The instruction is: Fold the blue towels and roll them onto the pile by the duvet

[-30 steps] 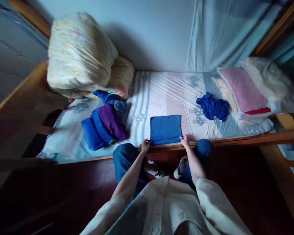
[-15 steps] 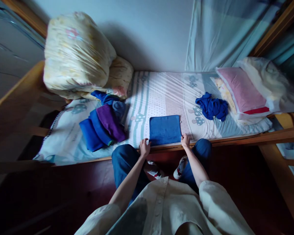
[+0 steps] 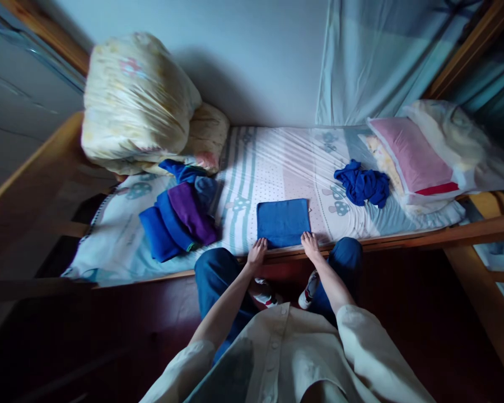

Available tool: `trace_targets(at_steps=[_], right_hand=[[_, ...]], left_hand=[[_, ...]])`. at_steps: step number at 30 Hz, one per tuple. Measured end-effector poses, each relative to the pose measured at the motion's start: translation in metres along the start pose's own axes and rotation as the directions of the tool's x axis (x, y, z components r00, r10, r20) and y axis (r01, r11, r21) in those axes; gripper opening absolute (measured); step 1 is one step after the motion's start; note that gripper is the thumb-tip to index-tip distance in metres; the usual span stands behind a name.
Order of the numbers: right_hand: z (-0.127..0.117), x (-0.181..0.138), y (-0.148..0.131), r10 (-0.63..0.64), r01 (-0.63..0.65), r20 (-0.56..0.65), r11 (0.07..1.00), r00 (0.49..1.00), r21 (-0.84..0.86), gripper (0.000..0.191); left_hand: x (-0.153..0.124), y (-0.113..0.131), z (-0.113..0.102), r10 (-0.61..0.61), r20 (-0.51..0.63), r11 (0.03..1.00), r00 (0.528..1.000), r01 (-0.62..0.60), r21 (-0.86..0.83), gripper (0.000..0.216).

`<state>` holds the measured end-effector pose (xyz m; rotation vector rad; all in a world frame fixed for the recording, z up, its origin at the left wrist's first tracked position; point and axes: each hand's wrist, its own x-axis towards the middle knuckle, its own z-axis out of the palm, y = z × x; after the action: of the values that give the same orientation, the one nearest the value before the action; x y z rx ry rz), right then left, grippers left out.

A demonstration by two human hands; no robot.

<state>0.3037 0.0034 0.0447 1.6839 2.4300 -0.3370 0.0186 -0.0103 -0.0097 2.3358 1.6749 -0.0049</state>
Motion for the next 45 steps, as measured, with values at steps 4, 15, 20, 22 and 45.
trace_targets(at_steps=[4, 15, 20, 22, 45], right_hand=[[-0.011, 0.0, 0.005, -0.003, 0.004, 0.033, 1.0, 0.999, -0.03, 0.045], [-0.011, -0.03, 0.009, -0.004, -0.001, 0.107, 0.999, 0.994, 0.048, 0.041], [-0.01, -0.021, 0.024, 0.101, -0.105, 0.027, 0.956, 0.995, 0.273, 0.036], [-0.011, -0.013, 0.032, 0.142, -0.136, 0.014, 0.907, 0.99, 0.399, 0.032], [0.019, 0.01, 0.044, 0.452, -0.377, 0.019, 0.72, 0.892, 0.583, 0.015]], left_hand=[[0.003, -0.007, -0.002, 0.021, -0.008, 1.0, 1.0, -0.021, 0.017, 0.05], [-0.031, -0.006, -0.003, 0.003, 0.104, 0.999, 0.995, 0.003, -0.054, 0.046], [-0.028, -0.011, -0.018, -0.133, 0.08, 0.954, 0.988, 0.149, -0.259, 0.046], [-0.022, -0.014, -0.025, -0.202, 0.06, 0.91, 0.977, 0.21, -0.358, 0.047], [-0.005, -0.01, -0.031, -0.593, 0.143, 0.585, 0.793, 0.545, -0.601, 0.02]])
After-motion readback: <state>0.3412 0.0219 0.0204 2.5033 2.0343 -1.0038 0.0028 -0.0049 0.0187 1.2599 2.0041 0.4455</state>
